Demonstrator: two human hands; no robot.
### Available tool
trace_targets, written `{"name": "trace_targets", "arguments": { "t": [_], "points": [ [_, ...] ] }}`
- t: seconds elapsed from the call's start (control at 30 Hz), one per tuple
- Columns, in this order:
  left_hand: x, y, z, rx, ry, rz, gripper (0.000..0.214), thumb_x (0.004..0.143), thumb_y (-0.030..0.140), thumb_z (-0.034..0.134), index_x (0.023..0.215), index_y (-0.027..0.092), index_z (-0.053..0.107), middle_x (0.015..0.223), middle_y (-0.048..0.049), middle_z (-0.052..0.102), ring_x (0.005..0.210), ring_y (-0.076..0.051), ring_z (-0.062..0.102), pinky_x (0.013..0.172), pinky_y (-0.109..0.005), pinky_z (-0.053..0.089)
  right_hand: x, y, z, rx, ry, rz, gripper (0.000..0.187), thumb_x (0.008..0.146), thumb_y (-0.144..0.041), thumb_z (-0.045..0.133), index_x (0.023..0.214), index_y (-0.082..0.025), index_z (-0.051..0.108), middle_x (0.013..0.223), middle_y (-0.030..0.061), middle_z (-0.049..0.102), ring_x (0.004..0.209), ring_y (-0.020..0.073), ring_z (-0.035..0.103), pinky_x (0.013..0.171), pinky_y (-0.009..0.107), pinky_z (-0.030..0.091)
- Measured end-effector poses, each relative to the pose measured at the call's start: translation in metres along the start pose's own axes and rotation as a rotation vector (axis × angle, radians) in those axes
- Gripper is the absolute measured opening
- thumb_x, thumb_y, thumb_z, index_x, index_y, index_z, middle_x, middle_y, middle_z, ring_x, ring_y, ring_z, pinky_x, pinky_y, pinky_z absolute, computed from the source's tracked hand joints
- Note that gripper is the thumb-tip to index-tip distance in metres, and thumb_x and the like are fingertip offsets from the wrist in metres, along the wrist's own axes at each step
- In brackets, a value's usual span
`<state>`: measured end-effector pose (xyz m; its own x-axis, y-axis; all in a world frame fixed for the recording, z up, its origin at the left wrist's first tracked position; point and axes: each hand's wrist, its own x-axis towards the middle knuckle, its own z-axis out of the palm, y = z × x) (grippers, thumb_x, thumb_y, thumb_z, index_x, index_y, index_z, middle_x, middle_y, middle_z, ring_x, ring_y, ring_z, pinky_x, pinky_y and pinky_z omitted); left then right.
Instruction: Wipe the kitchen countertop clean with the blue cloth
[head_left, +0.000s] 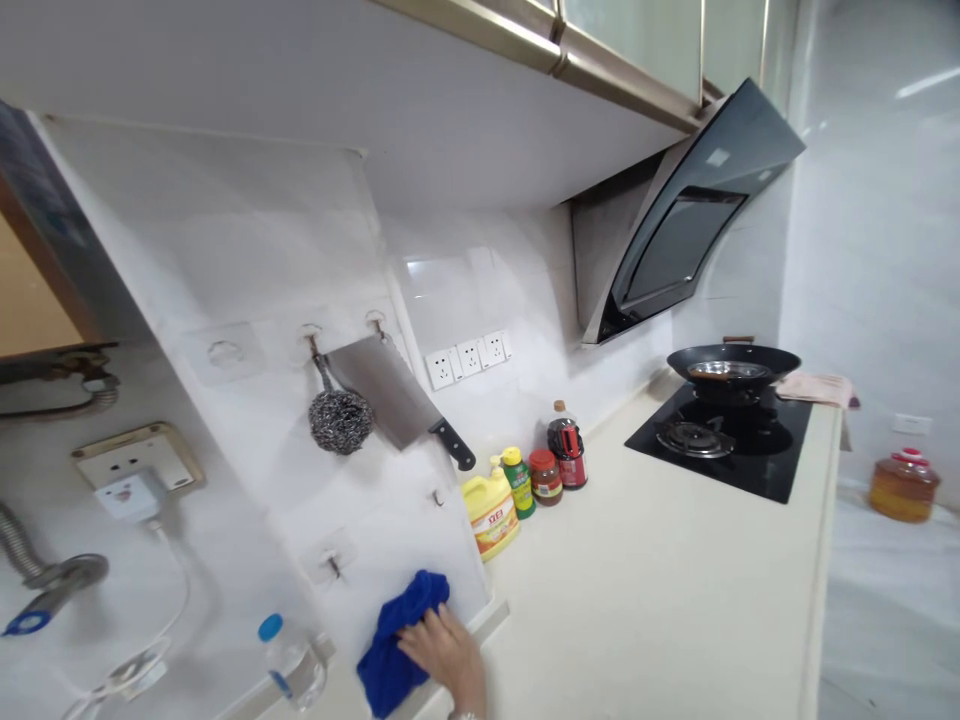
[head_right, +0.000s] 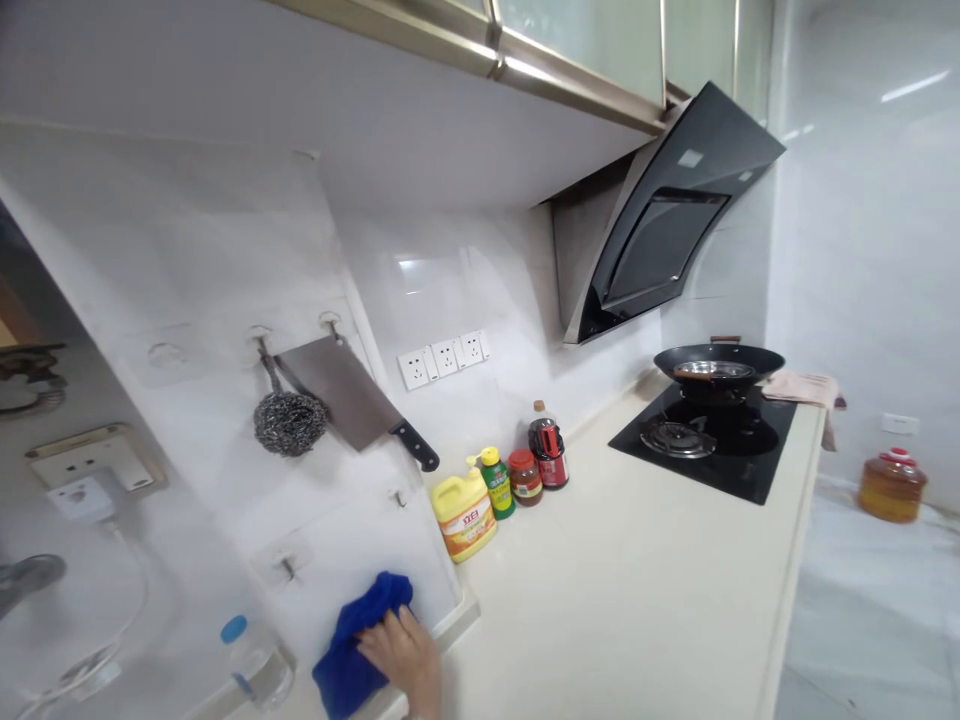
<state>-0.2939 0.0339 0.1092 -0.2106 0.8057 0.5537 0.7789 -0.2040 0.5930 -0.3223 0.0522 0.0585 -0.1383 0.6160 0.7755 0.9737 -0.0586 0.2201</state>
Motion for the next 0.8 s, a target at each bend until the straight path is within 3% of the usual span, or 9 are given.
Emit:
{"name": "trace_targets", "arguments": {
  "t": [0.07, 0.13, 0.2, 0.37, 0.53, 0.67, 0.8],
  "points": [
    [0.018, 0.008, -0.005, 0.000, 0.061, -0.016, 0.037, 0.093, 0.042, 0.066, 0.125, 0.023, 0.062, 0.142, -0.0138, 0.056, 0.129, -0.033, 0.054, 0.101, -0.059, 0.053, 0.023, 0.008, -0.010, 0.099, -0.038, 0.096, 0.062, 0.080, -0.025, 0.052, 0.132, -0.057, 0.060, 0.119, -0.0126, 0.073, 0.125, 0.0253, 0.063, 0.096, 0.044, 0.054],
    [0.038, 0.017, -0.009, 0.007, 0.130, -0.038, 0.040, 0.093, 0.043, 0.065, 0.127, 0.022, 0.061, 0.146, -0.0140, 0.052, 0.135, -0.035, 0.049, 0.108, -0.064, 0.047, 0.045, 0.022, -0.017, 0.166, -0.067, 0.170, 0.067, 0.077, -0.035, 0.048, 0.136, -0.067, 0.048, 0.124, -0.0185, 0.069, 0.132, 0.0367, 0.057, 0.084, 0.059, 0.053],
    [0.057, 0.028, -0.009, 0.009, 0.207, -0.067, 0.041, 0.093, 0.041, 0.063, 0.128, 0.019, 0.059, 0.151, -0.0171, 0.046, 0.143, -0.039, 0.041, 0.114, -0.071, 0.038, 0.064, 0.039, -0.018, 0.198, -0.076, 0.211, 0.072, 0.071, -0.038, 0.045, 0.131, -0.077, 0.038, 0.124, -0.0262, 0.066, 0.138, 0.0427, 0.049, 0.075, 0.066, 0.048],
    [0.093, 0.064, -0.007, -0.018, 0.387, -0.141, 0.047, 0.095, 0.035, 0.054, 0.134, 0.010, 0.053, 0.160, -0.0314, 0.027, 0.152, -0.051, 0.019, 0.117, -0.079, 0.021, 0.099, 0.073, -0.002, 0.224, -0.070, 0.258, 0.095, 0.048, -0.039, 0.046, 0.135, -0.075, 0.030, 0.137, -0.0259, 0.057, 0.145, 0.0472, 0.035, 0.064, 0.067, 0.042],
    [0.121, 0.093, -0.021, -0.028, 0.456, -0.160, 0.065, 0.094, 0.045, 0.061, 0.151, 0.020, 0.039, 0.164, -0.0171, 0.028, 0.152, -0.042, 0.023, 0.122, -0.074, 0.018, 0.126, 0.086, 0.003, 0.235, -0.041, 0.294, 0.093, 0.044, -0.040, 0.034, 0.128, -0.080, 0.027, 0.127, -0.0362, 0.054, 0.149, 0.0453, 0.024, 0.063, 0.064, 0.037],
    [0.146, 0.105, -0.042, -0.005, 0.405, -0.076, 0.065, 0.095, 0.046, 0.061, 0.150, 0.018, 0.042, 0.163, -0.0186, 0.030, 0.151, -0.041, 0.025, 0.122, -0.072, 0.020, 0.104, 0.097, -0.003, 0.247, -0.025, 0.348, 0.092, 0.044, -0.041, 0.030, 0.128, -0.079, 0.027, 0.127, -0.0381, 0.052, 0.149, 0.0449, 0.020, 0.062, 0.063, 0.035],
    [0.160, 0.106, -0.058, 0.046, 0.339, 0.020, 0.060, 0.095, 0.045, 0.061, 0.146, 0.016, 0.047, 0.163, -0.0194, 0.031, 0.152, -0.041, 0.024, 0.121, -0.072, 0.023, 0.038, 0.113, -0.020, 0.255, -0.014, 0.409, 0.080, 0.055, -0.043, 0.031, 0.126, -0.080, 0.032, 0.125, -0.0351, 0.056, 0.149, 0.0460, 0.023, 0.062, 0.064, 0.036]
  ]
}}
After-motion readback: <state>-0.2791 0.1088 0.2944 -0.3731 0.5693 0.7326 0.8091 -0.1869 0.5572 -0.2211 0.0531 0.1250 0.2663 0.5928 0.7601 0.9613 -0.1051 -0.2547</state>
